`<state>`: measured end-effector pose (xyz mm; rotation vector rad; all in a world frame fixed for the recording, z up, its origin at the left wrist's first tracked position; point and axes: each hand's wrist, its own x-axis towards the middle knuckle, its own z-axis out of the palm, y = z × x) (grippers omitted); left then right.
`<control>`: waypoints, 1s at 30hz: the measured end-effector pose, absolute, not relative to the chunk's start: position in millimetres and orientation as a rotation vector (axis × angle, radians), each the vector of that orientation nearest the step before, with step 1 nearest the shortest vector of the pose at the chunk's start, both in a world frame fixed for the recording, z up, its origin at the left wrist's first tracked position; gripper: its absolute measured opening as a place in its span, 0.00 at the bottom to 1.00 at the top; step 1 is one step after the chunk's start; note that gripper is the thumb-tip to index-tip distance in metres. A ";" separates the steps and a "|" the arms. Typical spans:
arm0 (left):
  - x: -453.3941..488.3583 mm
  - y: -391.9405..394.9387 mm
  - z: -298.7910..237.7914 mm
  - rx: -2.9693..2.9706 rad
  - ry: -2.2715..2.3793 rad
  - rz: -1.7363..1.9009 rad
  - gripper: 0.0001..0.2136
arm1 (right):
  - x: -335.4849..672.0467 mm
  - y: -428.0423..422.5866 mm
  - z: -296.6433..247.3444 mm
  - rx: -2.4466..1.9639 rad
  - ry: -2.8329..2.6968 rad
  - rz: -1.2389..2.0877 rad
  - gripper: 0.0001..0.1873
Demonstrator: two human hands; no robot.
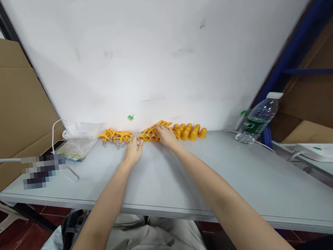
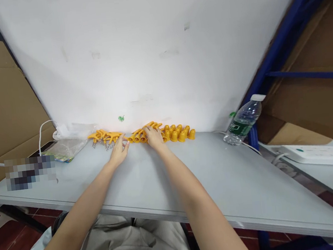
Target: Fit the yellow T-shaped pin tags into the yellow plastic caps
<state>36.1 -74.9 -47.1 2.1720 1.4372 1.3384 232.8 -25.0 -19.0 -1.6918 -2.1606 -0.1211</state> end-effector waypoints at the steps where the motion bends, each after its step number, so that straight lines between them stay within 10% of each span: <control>1: 36.2 -74.4 -47.6 2.178 1.433 1.336 0.22 | 230.2 -24.5 -19.3 -1.738 -2.207 -0.158 0.27; 14: 35.8 -72.6 -48.6 2.192 1.394 1.296 0.21 | 233.7 -3.6 5.8 -1.993 -2.305 0.222 0.33; 30: 36.9 -72.8 -51.9 2.208 1.412 1.229 0.20 | 364.2 -25.8 -29.0 -2.012 -1.812 -0.312 0.25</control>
